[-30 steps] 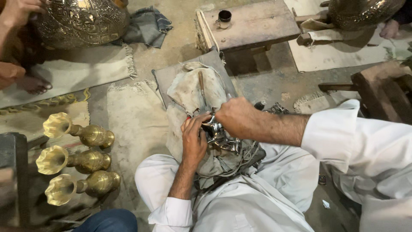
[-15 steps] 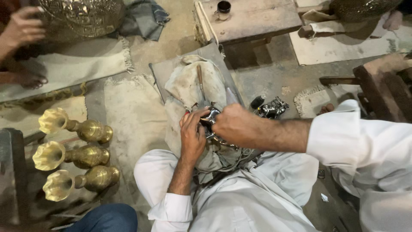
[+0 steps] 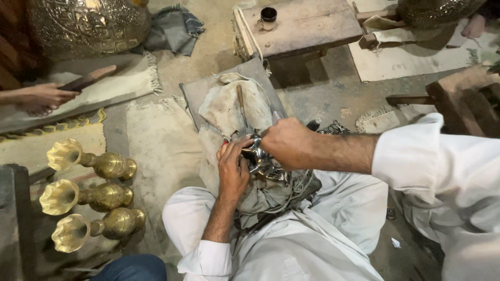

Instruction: The person sits on the floor with a small metal figurine clamped on a board across their lap. They hold a punch against the figurine and strike it with a hammer, repositioning the piece and the punch repeatedly, and at times work on the piece with a small hand tool by hand.

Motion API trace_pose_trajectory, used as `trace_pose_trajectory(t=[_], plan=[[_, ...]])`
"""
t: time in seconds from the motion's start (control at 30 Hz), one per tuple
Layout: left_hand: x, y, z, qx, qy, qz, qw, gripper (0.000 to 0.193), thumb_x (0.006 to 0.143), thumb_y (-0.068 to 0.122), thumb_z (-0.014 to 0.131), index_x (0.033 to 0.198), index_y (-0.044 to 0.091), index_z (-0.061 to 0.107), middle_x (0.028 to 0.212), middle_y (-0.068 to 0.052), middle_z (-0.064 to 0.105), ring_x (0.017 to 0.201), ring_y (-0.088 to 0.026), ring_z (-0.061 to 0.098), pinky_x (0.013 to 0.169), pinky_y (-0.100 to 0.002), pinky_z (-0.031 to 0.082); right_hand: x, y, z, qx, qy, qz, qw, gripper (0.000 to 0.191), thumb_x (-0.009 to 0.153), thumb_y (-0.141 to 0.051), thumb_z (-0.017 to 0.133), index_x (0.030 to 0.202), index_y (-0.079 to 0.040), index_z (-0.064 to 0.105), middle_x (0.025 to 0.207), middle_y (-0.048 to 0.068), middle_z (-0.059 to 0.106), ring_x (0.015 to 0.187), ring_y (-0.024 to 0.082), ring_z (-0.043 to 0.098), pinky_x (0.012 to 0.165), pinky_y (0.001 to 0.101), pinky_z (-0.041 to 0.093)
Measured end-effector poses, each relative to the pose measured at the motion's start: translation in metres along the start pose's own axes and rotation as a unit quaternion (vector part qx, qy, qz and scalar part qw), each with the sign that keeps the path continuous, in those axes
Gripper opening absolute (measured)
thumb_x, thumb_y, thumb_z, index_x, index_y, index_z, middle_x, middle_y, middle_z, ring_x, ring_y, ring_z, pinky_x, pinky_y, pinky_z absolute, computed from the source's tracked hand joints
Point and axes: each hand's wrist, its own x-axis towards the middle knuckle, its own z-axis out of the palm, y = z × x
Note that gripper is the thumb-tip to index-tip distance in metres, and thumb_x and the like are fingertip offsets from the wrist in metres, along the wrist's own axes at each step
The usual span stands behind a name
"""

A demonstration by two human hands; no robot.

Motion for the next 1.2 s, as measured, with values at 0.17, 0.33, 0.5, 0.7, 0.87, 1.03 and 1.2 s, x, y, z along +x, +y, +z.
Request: trace_pose_trajectory(t=[0.17,0.33,0.5,0.7,0.87,1.03,1.2], plan=[[0.001,-0.001,0.0,-0.013,0.001,0.004,1.0,0.056,0.07,-0.016,0.052,0.12,0.007,0.067,0.13,-0.009,0.069,0.122,-0.031,0.062,0.115,-0.048,0.035,0.009,0.015,0.005,-0.006,0.051,-0.035,0.998,0.017,0.062,-0.008,0.077,0.078,-0.011,0.076,0.081,0.012,0.074,0.079,0.035,0.075,0.065,0.0474,0.059],[0.004,0.002,-0.001,-0.003,0.01,-0.001,1.0,0.051,0.072,-0.013,0.053,0.118,0.005,0.065,0.126,-0.011,0.069,0.12,-0.034,0.061,0.115,-0.048,0.037,0.025,0.009,-0.003,-0.136,0.086,-0.167,0.973,0.004,0.068,-0.012,0.075,0.072,-0.011,0.073,0.072,0.009,0.074,0.07,0.029,0.074,0.057,0.0426,0.057],[0.008,0.008,-0.005,0.002,0.01,0.019,1.0,0.043,0.08,0.009,0.071,0.121,0.0,0.062,0.12,-0.016,0.066,0.117,-0.037,0.058,0.11,-0.049,0.037,0.03,-0.024,0.008,-0.386,0.14,-0.336,0.848,0.012,0.075,-0.016,0.075,0.064,-0.013,0.07,0.062,-0.001,0.068,0.058,0.014,0.065,0.051,0.0307,0.048],[0.008,0.007,-0.005,0.008,0.005,0.031,0.999,0.048,0.083,0.014,0.071,0.128,0.001,0.061,0.124,-0.017,0.066,0.118,-0.038,0.058,0.109,-0.05,0.037,0.031,-0.028,0.015,-0.372,0.256,-0.331,0.829,0.015,0.063,-0.027,0.071,0.061,-0.013,0.07,0.066,0.005,0.071,0.066,0.02,0.069,0.055,0.0329,0.049],[0.001,-0.002,-0.002,0.016,-0.003,-0.025,1.0,0.048,0.081,-0.001,0.053,0.127,0.006,0.063,0.123,-0.013,0.068,0.122,-0.036,0.06,0.118,-0.046,0.038,0.018,0.011,0.014,-0.043,0.214,-0.157,0.963,0.008,0.076,-0.016,0.076,0.082,-0.01,0.075,0.082,0.009,0.075,0.079,0.03,0.072,0.065,0.0423,0.055],[-0.01,0.0,-0.001,0.128,0.001,-0.009,0.992,0.043,0.084,0.006,0.06,0.127,0.009,0.063,0.13,-0.01,0.066,0.124,-0.032,0.057,0.112,-0.059,0.029,-0.033,0.045,0.052,0.334,0.222,0.116,0.909,0.034,0.074,-0.023,0.087,0.103,-0.009,0.077,0.091,0.005,0.078,0.081,0.022,0.073,0.072,0.0378,0.057],[-0.021,0.024,0.037,0.144,-0.066,0.02,0.987,0.05,0.088,0.026,0.074,0.128,0.002,0.059,0.126,-0.016,0.061,0.122,-0.034,0.053,0.11,-0.061,0.028,-0.064,0.045,0.107,0.666,0.238,0.195,0.68,0.042,0.078,-0.015,0.088,0.116,-0.002,0.075,0.092,0.003,0.077,0.081,0.01,0.067,0.072,0.0272,0.055]])
